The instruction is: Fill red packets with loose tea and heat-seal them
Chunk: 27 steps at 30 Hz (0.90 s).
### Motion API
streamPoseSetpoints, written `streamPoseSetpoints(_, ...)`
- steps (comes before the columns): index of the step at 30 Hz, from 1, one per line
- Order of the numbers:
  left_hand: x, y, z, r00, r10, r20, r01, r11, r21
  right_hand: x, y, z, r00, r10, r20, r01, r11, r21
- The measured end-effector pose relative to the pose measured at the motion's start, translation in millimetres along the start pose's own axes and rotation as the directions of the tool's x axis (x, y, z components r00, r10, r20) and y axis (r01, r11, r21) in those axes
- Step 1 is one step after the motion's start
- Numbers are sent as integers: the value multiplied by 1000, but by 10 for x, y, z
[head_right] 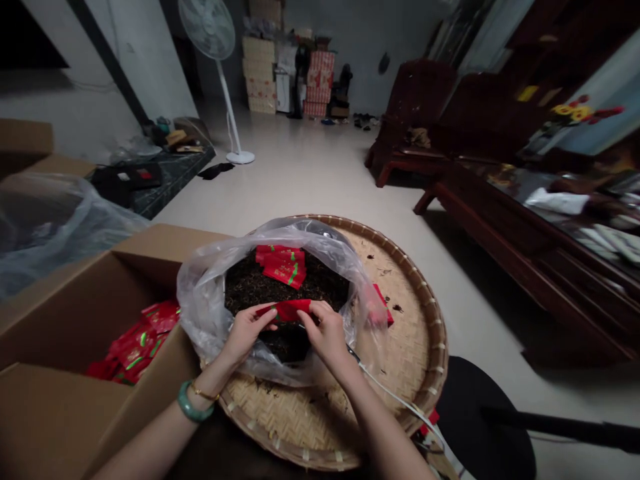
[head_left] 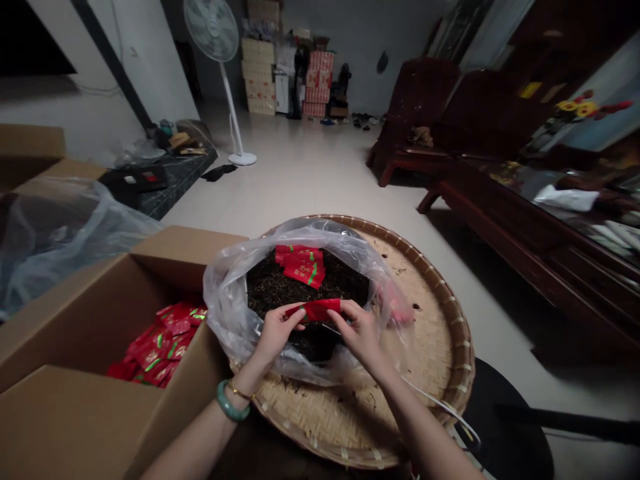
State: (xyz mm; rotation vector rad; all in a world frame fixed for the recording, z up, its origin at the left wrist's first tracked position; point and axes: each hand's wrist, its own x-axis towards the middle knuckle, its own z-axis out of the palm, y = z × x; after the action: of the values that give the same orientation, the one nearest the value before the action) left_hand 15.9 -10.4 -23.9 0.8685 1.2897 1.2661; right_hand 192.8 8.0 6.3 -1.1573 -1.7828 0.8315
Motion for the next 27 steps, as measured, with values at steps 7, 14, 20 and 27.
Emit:
streamPoseSetpoints(7, -59, -9, 20, 984, -47, 173, 79, 981, -179, -84, -25, 92, 868, 335, 366, -487, 720, 494)
streamPoseSetpoints(14, -59, 55, 7, 972, -91, 219, 129, 977, -167, -94, 16, 76, 767, 299, 568, -613, 603, 510)
streamPoseSetpoints(20, -23, 87, -20, 978, -91, 190, 114, 987, -114, -79, 72, 90, 751, 275, 600, -633, 557, 538)
streamPoseSetpoints(27, -103, 171, -194, 777, 534, 334, -608, 500, 616, -93, 40, 143, 750, 218, 625, -636, 498, 589)
